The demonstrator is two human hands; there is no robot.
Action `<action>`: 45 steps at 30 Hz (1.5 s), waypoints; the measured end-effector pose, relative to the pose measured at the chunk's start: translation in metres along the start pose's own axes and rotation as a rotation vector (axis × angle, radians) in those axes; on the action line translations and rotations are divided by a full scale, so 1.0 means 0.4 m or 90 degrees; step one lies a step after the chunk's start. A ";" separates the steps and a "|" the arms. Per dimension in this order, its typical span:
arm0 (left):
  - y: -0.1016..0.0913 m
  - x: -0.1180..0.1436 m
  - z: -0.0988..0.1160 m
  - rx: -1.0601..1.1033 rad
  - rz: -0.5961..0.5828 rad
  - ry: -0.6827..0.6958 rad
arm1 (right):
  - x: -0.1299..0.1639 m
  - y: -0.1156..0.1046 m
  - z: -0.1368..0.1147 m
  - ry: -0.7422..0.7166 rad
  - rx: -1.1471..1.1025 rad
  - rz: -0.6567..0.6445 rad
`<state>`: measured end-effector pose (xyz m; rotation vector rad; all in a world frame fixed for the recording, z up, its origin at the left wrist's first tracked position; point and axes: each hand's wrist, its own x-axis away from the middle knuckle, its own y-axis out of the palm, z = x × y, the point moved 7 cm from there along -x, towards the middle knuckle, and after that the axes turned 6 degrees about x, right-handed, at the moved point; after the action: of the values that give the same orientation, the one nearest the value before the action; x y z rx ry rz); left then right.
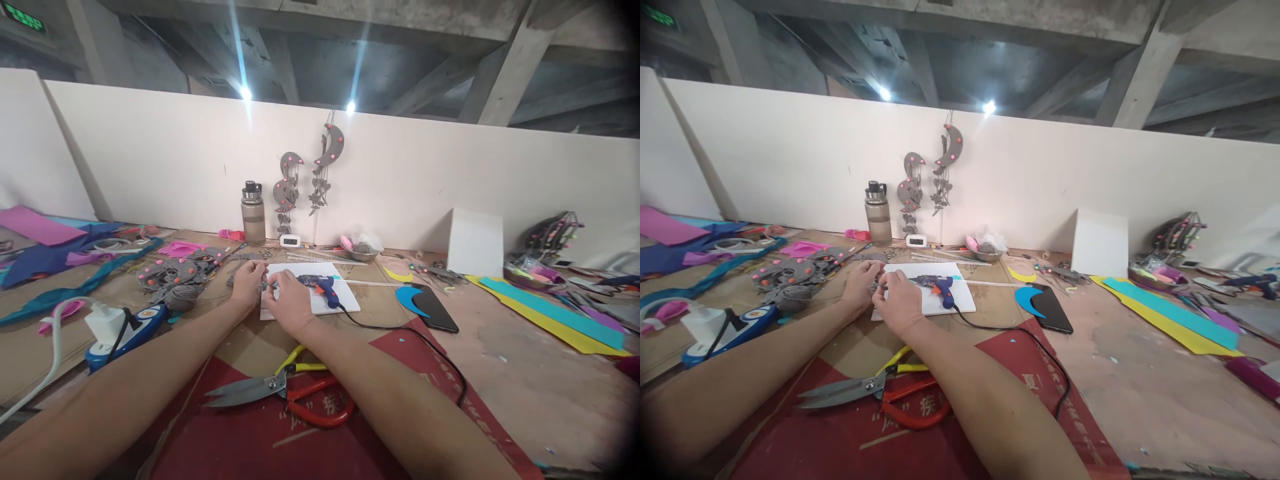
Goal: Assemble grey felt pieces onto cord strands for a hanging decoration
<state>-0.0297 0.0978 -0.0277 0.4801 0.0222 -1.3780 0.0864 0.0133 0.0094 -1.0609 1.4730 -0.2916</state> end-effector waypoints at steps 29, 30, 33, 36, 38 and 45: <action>0.026 -0.007 0.011 0.080 -0.052 -0.034 | -0.002 -0.007 0.042 0.074 -0.141 0.054; 0.029 -0.005 0.013 0.082 -0.059 -0.049 | -0.002 -0.007 0.043 0.074 -0.143 0.058; 0.038 -0.002 0.022 0.111 -0.096 -0.086 | -0.001 -0.005 0.045 0.076 -0.142 0.068; 0.045 -0.002 0.027 0.168 -0.138 -0.110 | 0.001 -0.003 0.048 0.077 -0.143 0.073; 0.045 -0.004 0.024 0.196 -0.153 -0.126 | 0.002 -0.002 0.050 0.077 -0.144 0.073; 0.048 -0.002 0.033 0.188 -0.166 -0.116 | 0.000 -0.006 0.044 0.064 -0.133 0.067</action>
<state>-0.0152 0.0961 -0.0095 0.6101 -0.2792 -1.6872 0.1031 0.0188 0.0070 -1.1432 1.6711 -0.1187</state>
